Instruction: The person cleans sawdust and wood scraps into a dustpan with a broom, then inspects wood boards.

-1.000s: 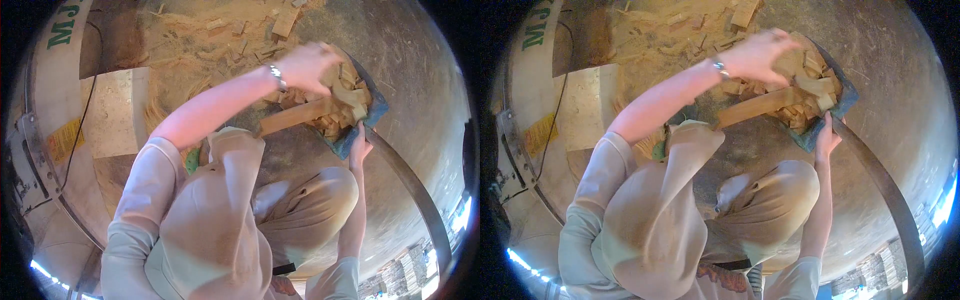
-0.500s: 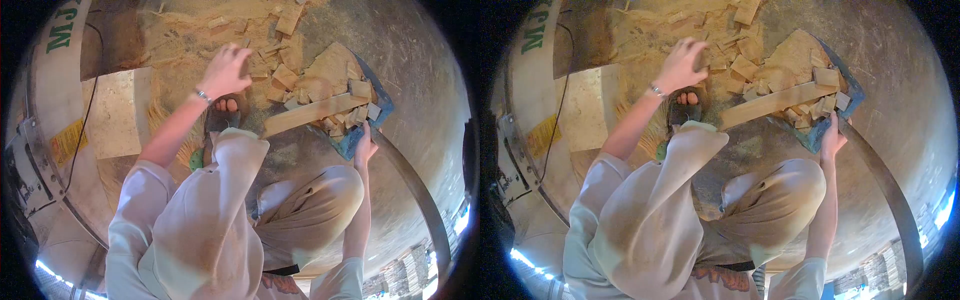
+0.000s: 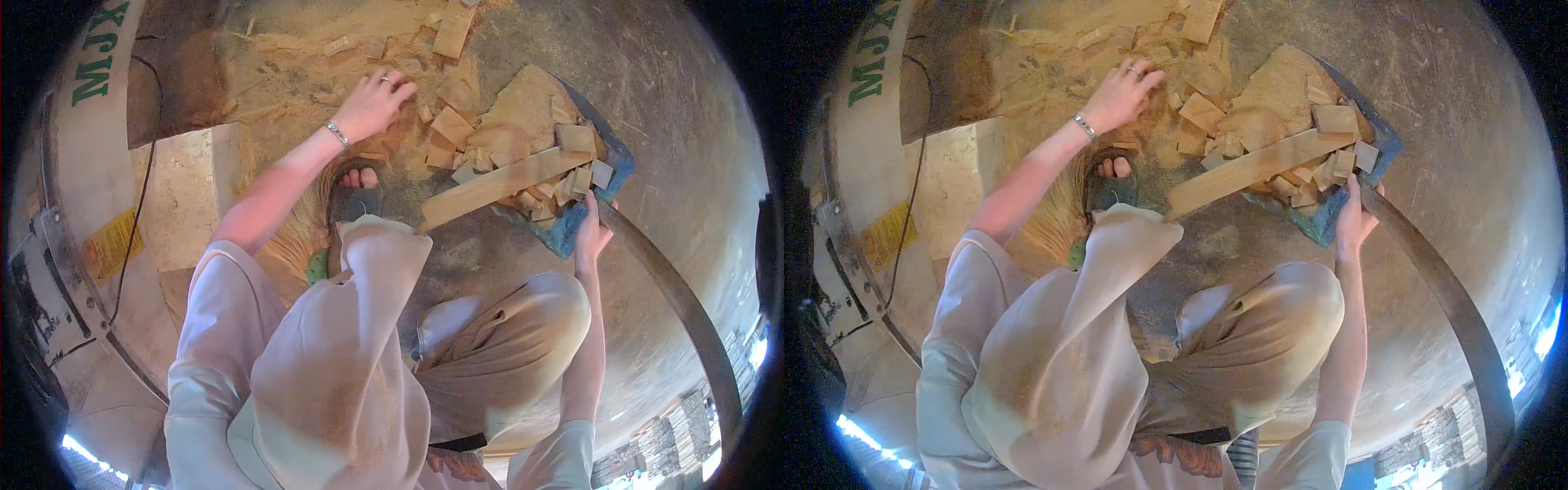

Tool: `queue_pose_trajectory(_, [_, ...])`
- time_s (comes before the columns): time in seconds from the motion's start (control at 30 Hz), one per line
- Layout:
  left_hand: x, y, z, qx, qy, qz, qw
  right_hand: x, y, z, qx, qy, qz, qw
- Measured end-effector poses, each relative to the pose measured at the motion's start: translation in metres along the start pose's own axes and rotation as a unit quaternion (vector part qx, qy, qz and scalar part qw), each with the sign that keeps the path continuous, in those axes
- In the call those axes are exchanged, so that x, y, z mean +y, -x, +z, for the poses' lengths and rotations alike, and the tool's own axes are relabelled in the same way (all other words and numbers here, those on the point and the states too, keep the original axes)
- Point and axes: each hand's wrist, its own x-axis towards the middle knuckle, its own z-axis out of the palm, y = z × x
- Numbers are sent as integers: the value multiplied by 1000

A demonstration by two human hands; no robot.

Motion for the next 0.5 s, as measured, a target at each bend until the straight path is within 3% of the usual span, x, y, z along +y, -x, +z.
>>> queue_pose_trajectory(0.1, [0, -6, -12, -9, 75, -50, 996, 1, -1, 3, 0, -33, 3, 999])
queue_pose_trajectory(0.17, [29, -27, -20, 97, 166, -2, 981, 5, 0, 1, -4, -42, 10, 999])
queue_pose_trajectory(0.23, [81, -50, -43, 95, 349, 51, 931, 8, -2, 0, -7, -36, 18, 999])
queue_pose_trajectory(0.27, [100, -54, -43, 119, 376, 84, 915, 6, -2, 1, -7, -25, 13, 1000])
queue_pose_trajectory(0.33, [101, -61, -39, -24, 300, 77, 951, 2, 0, 0, -7, -2, 6, 1000])
queue_pose_trajectory(0.4, [87, -54, -44, -111, 94, 65, 987, 10, -3, 0, -4, -32, 8, 999])
queue_pose_trajectory(0.43, [82, -51, -48, -155, -12, 56, 986, 14, -4, 0, -3, -48, 11, 999])
queue_pose_trajectory(0.5, [80, -55, -42, -192, -59, 73, 977, 16, -6, -1, -12, -34, -4, 999])
